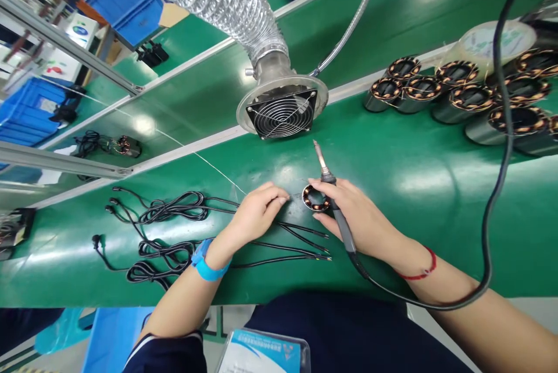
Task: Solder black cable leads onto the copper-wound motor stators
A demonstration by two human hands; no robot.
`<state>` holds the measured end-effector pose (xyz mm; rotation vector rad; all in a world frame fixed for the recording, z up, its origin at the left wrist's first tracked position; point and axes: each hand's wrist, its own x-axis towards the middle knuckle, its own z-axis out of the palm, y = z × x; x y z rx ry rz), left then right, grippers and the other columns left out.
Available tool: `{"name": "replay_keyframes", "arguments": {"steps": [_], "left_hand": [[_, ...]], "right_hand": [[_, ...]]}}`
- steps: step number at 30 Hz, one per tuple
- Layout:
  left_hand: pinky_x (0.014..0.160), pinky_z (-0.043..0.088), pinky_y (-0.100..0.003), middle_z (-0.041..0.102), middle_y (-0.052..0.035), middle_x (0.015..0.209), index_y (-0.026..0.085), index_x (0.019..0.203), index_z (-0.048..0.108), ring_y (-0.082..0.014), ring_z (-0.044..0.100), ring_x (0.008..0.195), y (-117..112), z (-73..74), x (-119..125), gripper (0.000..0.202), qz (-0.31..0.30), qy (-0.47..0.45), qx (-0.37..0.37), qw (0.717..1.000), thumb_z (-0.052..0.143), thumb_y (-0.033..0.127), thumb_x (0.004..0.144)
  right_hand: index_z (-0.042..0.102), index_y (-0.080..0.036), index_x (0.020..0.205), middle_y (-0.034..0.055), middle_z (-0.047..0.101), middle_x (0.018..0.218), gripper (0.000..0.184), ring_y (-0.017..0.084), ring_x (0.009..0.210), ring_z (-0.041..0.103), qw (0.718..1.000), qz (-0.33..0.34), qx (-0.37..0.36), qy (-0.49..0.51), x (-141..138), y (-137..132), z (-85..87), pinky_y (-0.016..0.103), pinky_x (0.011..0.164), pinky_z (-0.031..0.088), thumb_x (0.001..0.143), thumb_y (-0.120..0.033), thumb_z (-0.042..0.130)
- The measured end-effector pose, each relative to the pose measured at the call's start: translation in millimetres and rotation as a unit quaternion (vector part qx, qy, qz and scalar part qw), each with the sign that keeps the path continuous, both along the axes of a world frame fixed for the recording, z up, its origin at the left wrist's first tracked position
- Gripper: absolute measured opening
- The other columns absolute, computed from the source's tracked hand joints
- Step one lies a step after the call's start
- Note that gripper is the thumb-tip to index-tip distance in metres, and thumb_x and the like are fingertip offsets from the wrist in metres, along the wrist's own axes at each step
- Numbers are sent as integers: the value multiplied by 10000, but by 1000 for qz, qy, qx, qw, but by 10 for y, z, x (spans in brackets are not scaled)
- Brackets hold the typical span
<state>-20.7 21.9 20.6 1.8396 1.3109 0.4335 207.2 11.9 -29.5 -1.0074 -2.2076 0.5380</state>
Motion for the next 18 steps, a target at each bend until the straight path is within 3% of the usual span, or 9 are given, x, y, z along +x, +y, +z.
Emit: {"name": "replay_keyframes", "arguments": {"steps": [3, 5, 8, 10, 13, 18], "left_hand": [[803, 443, -285, 649, -47, 859, 167, 854, 661, -150, 576, 819, 103, -26, 31, 216, -31, -65, -31, 997, 473, 251, 919], [785, 446, -281, 648, -42, 814, 156, 813, 660, -144, 572, 781, 175, -71, 91, 231, -29, -137, -92, 986, 524, 325, 893], [732, 439, -265, 607, -22, 735, 142, 799, 641, -127, 544, 717, 228, -147, 200, 299, 30, -231, -170, 957, 599, 437, 826], [691, 421, -245, 568, 3, 718, 144, 871, 622, -109, 514, 685, 203, -180, 259, 309, 78, -249, -183, 948, 616, 446, 808], [607, 369, -218, 522, 41, 716, 164, 958, 582, -83, 446, 613, 97, -196, 331, 272, 80, -184, -173, 964, 648, 371, 795], [665, 383, -242, 573, 10, 777, 163, 797, 611, -106, 486, 680, -44, -210, 398, 55, 3, -38, -57, 998, 605, 205, 832]], "right_hand": [[378, -186, 1358, 163, 567, 1338, 515, 292, 1186, 562, 1000, 12, 5, 4, 15, 14, -7, 486, 934, 524, 877, -150, 559], [373, -197, 1361, 153, 592, 1292, 516, 280, 1119, 599, 1000, 9, -5, 4, 21, 28, -13, 477, 894, 540, 875, -149, 541], [421, -209, 1317, 106, 651, 1068, 473, 257, 904, 640, 1000, -19, -18, 3, 30, 46, -23, 445, 768, 564, 865, -201, 560], [462, -207, 1272, 95, 648, 1001, 443, 262, 863, 633, 998, -57, -19, 7, 36, 51, -34, 449, 743, 561, 851, -253, 592], [479, -205, 1261, 110, 650, 1057, 468, 281, 924, 637, 992, -116, -17, 40, 36, 47, -62, 463, 786, 556, 838, -331, 634], [469, -199, 1289, 125, 650, 1113, 546, 291, 990, 647, 984, -159, -22, 77, 10, 15, -100, 449, 834, 552, 837, -439, 657]]}}
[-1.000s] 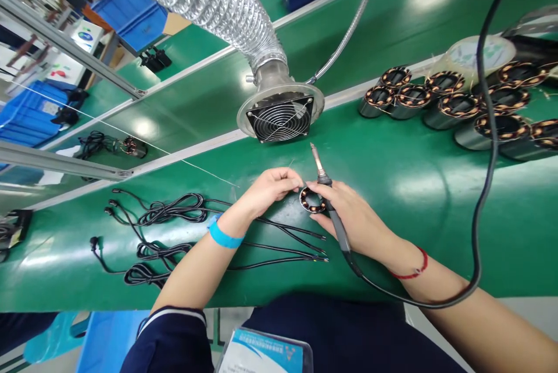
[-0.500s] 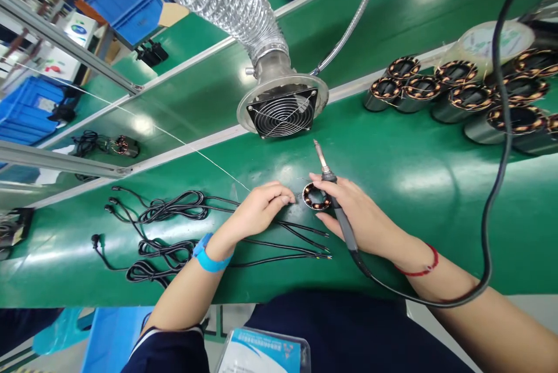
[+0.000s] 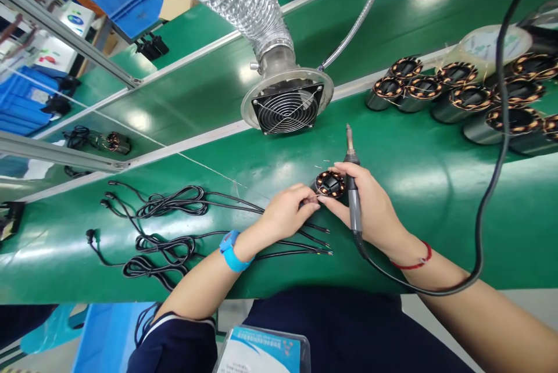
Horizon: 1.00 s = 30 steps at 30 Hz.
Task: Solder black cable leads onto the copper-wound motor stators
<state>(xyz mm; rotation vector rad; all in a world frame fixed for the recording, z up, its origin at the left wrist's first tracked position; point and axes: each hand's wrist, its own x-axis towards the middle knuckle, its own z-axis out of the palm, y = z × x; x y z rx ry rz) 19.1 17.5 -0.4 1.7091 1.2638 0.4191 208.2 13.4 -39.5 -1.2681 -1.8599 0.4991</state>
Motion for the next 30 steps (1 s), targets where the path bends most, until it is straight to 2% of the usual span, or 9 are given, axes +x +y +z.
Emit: {"name": "replay_keyframes", "arguments": {"steps": [5, 11, 15, 17, 19, 22, 25, 27, 30], "left_hand": [[762, 450, -268, 653, -41, 825, 160, 844, 693, -149, 588, 798, 45, 13, -144, 202, 36, -38, 61, 997, 508, 216, 905], [720, 452, -253, 649, -42, 765, 148, 786, 729, -129, 573, 708, 188, 117, -273, 257, -122, -134, -66, 981, 587, 343, 875], [678, 438, -246, 622, -24, 705, 137, 777, 709, -114, 540, 654, 200, 82, -278, 290, -23, -164, -136, 977, 600, 396, 850], [667, 430, -242, 593, -8, 684, 141, 788, 677, -109, 517, 644, 166, 57, -287, 270, 59, -144, -120, 981, 572, 379, 859], [652, 423, -241, 573, -1, 698, 148, 809, 649, -109, 499, 641, 101, 53, -284, 228, 73, -84, -93, 989, 561, 351, 864], [721, 445, -271, 604, -26, 870, 171, 923, 651, -139, 545, 753, -30, 89, -227, 135, -62, 67, -39, 995, 616, 262, 830], [784, 449, -309, 607, -57, 1014, 183, 932, 636, -171, 567, 852, -121, 151, -144, 109, -175, 187, 17, 967, 571, 171, 846], [757, 438, -301, 610, -50, 955, 178, 862, 609, -165, 559, 819, -130, 203, -130, 81, -164, 184, 27, 969, 532, 154, 861], [632, 381, -257, 532, 19, 715, 186, 819, 573, -125, 486, 658, -98, 295, -199, 49, -75, 80, 5, 994, 559, 206, 861]], "right_hand": [[477, -188, 1272, 132, 659, 1107, 507, 297, 959, 647, 999, 17, 14, -47, 3, 0, 25, 459, 815, 544, 846, -402, 652], [467, -175, 1260, 112, 660, 1015, 417, 262, 859, 622, 982, 154, 25, -106, 23, 28, 95, 424, 741, 527, 860, -249, 562], [468, -181, 1274, 105, 650, 1040, 439, 253, 885, 614, 975, 190, -6, -115, 75, 43, 124, 414, 770, 519, 847, -225, 558], [470, -179, 1293, 111, 649, 1079, 462, 257, 926, 619, 975, 191, -17, -112, 133, 64, 130, 427, 812, 518, 840, -210, 559], [457, -178, 1330, 120, 641, 1144, 518, 264, 1003, 620, 977, 189, -21, -97, 205, 91, 140, 442, 874, 511, 819, -159, 539], [396, -200, 1393, 130, 590, 1294, 621, 275, 1186, 576, 981, 186, -28, -44, 297, 116, 173, 463, 983, 479, 791, -103, 508], [376, -237, 1395, 111, 588, 1331, 597, 270, 1267, 541, 988, 149, -22, 16, 314, 86, 235, 477, 1055, 443, 828, -132, 532], [423, -253, 1346, 82, 664, 1202, 514, 248, 1177, 611, 995, 95, -9, 39, 273, 24, 297, 447, 1015, 485, 858, -160, 554], [470, -262, 1275, 26, 706, 972, 406, 183, 908, 705, 995, 58, -27, 75, 142, -113, 424, 347, 838, 577, 888, -171, 554]]}}
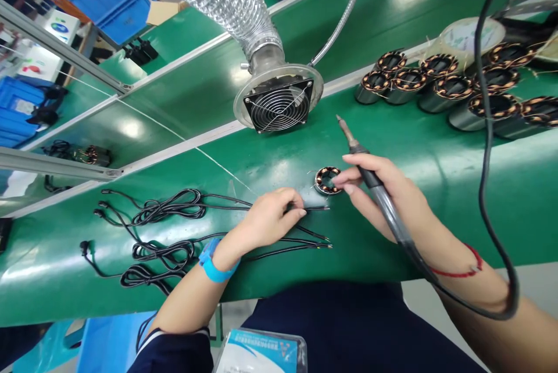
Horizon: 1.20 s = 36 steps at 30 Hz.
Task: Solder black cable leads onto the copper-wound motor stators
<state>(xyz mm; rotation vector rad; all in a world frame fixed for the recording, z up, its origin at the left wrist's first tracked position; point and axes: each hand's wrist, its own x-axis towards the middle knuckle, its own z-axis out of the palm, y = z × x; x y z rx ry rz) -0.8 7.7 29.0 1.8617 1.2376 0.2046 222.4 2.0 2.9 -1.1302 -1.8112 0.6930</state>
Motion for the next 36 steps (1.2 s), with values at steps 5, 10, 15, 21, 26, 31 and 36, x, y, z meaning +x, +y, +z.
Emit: {"name": "replay_keyframes", "arguments": {"steps": [5, 10, 15, 21, 26, 31, 36], "left_hand": [[544, 277, -242, 386, 58, 624, 196, 825, 565, -100, 342, 569, 5, 96, -123, 102, 95, -119, -9, 988, 605, 286, 850], [572, 312, -236, 475, 35, 720, 189, 800, 556, -92, 366, 604, -33, 59, -126, 112, 123, -170, 3, 978, 645, 254, 824], [703, 417, -260, 597, -31, 845, 177, 945, 649, -127, 510, 736, -1, 30, -148, 298, 88, -226, 20, 970, 453, 401, 962], [692, 424, -267, 587, -20, 689, 158, 702, 628, -128, 531, 679, 22, 52, -90, 460, 65, -166, 27, 984, 379, 423, 984], [762, 444, -290, 658, -34, 706, 164, 692, 651, -143, 583, 730, 27, 75, -58, 435, 34, -174, -4, 984, 431, 424, 963], [560, 422, -240, 626, -8, 626, 164, 747, 576, -101, 543, 552, 49, 110, -66, 367, 41, -245, -222, 943, 515, 492, 900], [497, 302, -194, 491, 64, 542, 155, 738, 571, -51, 406, 490, 97, 81, 26, 151, 134, -275, -216, 927, 660, 275, 753]], "right_hand": [[454, -264, 1264, 3, 679, 933, 405, 125, 786, 690, 995, 17, -36, 96, -278, -167, 213, 270, 750, 597, 889, -166, 574], [482, -265, 1225, -10, 669, 886, 391, 121, 820, 670, 986, 7, -68, 151, -442, -130, 233, 264, 772, 579, 868, -147, 588], [464, -255, 1219, -29, 638, 821, 412, 105, 718, 639, 955, 37, -141, 257, -514, -77, 102, 246, 678, 559, 843, -170, 612], [423, -261, 1245, -12, 630, 894, 474, 93, 698, 634, 951, 23, -143, 273, -562, -96, 55, 222, 630, 557, 833, -192, 646], [432, -269, 1239, -18, 633, 882, 414, 99, 719, 646, 963, 57, -107, 242, -545, -105, 82, 240, 672, 581, 877, -191, 616], [464, -265, 1215, -21, 640, 844, 353, 103, 698, 639, 983, 53, -54, 164, -504, -115, 115, 249, 665, 576, 897, -200, 605], [474, -257, 1239, -11, 674, 882, 378, 109, 742, 668, 988, 37, -54, 137, -462, -118, 88, 246, 701, 584, 891, -190, 606]]}}
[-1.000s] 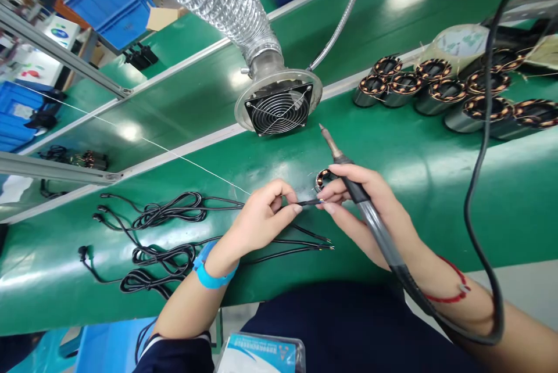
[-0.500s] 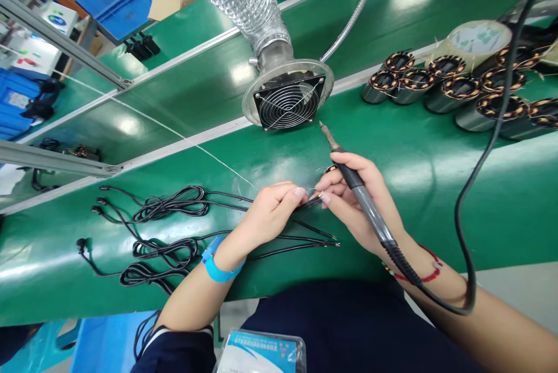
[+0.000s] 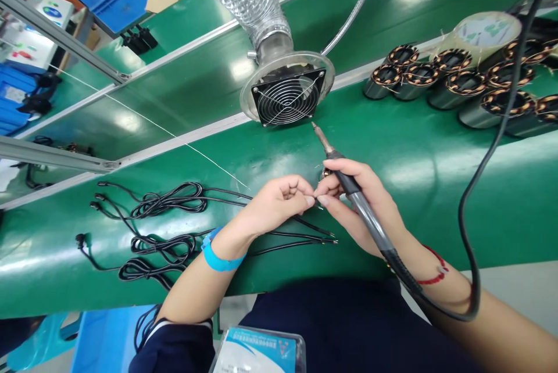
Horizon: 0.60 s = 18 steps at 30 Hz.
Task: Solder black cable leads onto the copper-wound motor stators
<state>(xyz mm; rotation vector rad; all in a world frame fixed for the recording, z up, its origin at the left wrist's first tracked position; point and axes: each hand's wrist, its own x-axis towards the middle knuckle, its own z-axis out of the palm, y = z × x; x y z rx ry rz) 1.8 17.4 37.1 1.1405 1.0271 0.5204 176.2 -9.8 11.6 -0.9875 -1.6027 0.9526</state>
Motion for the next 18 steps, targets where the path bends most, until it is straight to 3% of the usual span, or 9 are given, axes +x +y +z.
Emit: {"name": "replay_keyframes", "arguments": {"steps": [4, 7, 12, 18], "left_hand": [[524, 306, -197, 507, 58, 558, 150, 652, 565, -50, 404, 514, 84, -158, 137, 53, 113, 34, 63, 991, 588, 141, 698], [526, 317, -201, 513, 56, 558, 154, 637, 559, -58, 414, 516, 131, -282, 214, 57, 165, 50, 71, 983, 564, 127, 686], [512, 314, -197, 480, 65, 533, 162, 638, 556, -61, 404, 513, 147, -373, 255, 69, 181, 60, 76, 979, 593, 151, 695], [507, 313, -196, 463, 62, 527, 159, 639, 565, -58, 395, 508, 154, -388, 256, 86, 186, 60, 99, 976, 603, 171, 716]], "right_hand": [[478, -270, 1317, 24, 708, 1003, 395, 146, 806, 700, 995, -80, -21, -48, 129, 14, -56, 310, 750, 594, 933, -224, 555], [538, -293, 1312, 21, 710, 965, 384, 168, 768, 684, 987, -131, 40, -87, 259, 13, -98, 358, 750, 582, 932, -254, 569], [658, -255, 1101, 32, 678, 824, 252, 154, 622, 568, 964, -153, 201, -87, 365, -10, -192, 312, 553, 489, 865, -181, 611], [662, -200, 1013, 28, 611, 676, 213, 122, 520, 483, 962, -102, 248, -50, 365, -2, -276, 266, 441, 384, 829, -138, 575]]}}
